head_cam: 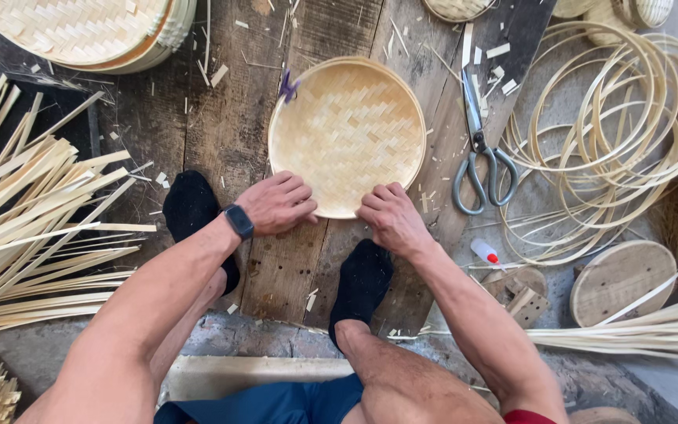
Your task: The person assembles a bamboo tray by fitting a wooden rim around a woven base, applying adhesive from a bottle, and securing the pieces with a clip.
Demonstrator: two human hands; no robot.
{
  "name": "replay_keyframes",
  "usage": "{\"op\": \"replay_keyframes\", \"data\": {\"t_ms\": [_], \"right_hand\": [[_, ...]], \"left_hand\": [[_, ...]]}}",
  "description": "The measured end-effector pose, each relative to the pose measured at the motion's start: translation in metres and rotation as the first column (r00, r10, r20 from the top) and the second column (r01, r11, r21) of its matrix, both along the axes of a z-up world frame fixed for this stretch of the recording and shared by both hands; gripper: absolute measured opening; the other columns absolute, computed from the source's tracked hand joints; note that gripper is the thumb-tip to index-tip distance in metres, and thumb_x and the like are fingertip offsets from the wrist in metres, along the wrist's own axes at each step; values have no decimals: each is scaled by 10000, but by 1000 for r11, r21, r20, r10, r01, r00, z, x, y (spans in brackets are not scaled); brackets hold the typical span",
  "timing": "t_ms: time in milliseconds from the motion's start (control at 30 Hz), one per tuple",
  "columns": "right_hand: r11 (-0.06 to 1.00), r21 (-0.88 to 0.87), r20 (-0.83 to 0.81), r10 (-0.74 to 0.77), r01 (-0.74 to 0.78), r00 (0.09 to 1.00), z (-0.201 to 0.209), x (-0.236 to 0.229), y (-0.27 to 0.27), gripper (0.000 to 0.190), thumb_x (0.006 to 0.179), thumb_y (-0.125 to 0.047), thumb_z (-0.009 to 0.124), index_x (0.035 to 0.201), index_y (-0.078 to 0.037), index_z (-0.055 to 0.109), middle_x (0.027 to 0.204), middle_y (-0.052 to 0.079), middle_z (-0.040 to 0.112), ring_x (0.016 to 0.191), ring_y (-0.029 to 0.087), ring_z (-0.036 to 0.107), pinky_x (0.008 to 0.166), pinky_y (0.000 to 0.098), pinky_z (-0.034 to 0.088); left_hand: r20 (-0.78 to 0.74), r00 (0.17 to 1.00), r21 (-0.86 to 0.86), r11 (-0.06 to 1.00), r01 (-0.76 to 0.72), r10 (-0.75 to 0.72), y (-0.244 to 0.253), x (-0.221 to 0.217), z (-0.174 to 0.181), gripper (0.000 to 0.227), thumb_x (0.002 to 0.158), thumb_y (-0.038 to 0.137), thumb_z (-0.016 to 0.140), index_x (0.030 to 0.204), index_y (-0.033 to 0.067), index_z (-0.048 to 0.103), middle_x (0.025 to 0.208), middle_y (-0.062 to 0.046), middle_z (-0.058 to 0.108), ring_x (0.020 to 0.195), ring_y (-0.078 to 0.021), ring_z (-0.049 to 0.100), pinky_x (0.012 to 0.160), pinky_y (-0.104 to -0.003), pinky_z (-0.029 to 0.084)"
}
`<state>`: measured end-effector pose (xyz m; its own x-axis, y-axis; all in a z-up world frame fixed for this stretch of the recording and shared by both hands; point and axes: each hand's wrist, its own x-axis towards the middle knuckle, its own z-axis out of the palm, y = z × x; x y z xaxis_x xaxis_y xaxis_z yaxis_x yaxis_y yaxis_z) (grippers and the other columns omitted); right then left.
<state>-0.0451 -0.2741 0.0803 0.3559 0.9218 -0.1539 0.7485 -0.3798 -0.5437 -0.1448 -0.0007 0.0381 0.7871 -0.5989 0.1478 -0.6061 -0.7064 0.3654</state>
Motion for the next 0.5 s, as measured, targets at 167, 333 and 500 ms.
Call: {"op": "replay_keyframes", "data": {"t_ms": [167, 333, 500], "right_hand": [[969, -153, 31, 201, -194, 979, 23, 25, -1, 246, 797, -125, 666, 1038, -78, 670, 981, 66, 666, 986, 239, 610, 918, 401, 462], [912, -268, 300, 386, -312, 872, 74, 87, 3, 422, 912, -177, 663, 1326, -106, 630, 1181, 91, 703, 1069, 208, 637, 1005, 406, 481], [982, 77, 325, 142, -175, 935, 60, 135, 62, 379, 881, -296, 809, 1173, -95, 678, 1134, 101, 651, 1086, 272, 579, 958, 444, 459]], "left_hand": [[-76, 995, 83, 995, -55, 61, -1, -10, -5, 361, 1015, 439, 537, 849, 123, 593, 883, -38, 561, 917, -204, 556, 929, -378, 398], [-71, 996, 22, 999, -45, 46, -1, -7, -4, 378, 1002, 425, 536, 814, 102, 593, 901, -47, 579, 930, -214, 572, 924, -387, 402], [-86, 995, -44, 998, -49, 45, 1, -2, 2, 368, 995, 417, 541, 797, 111, 595, 885, -48, 587, 932, -220, 583, 916, -394, 416]]}}
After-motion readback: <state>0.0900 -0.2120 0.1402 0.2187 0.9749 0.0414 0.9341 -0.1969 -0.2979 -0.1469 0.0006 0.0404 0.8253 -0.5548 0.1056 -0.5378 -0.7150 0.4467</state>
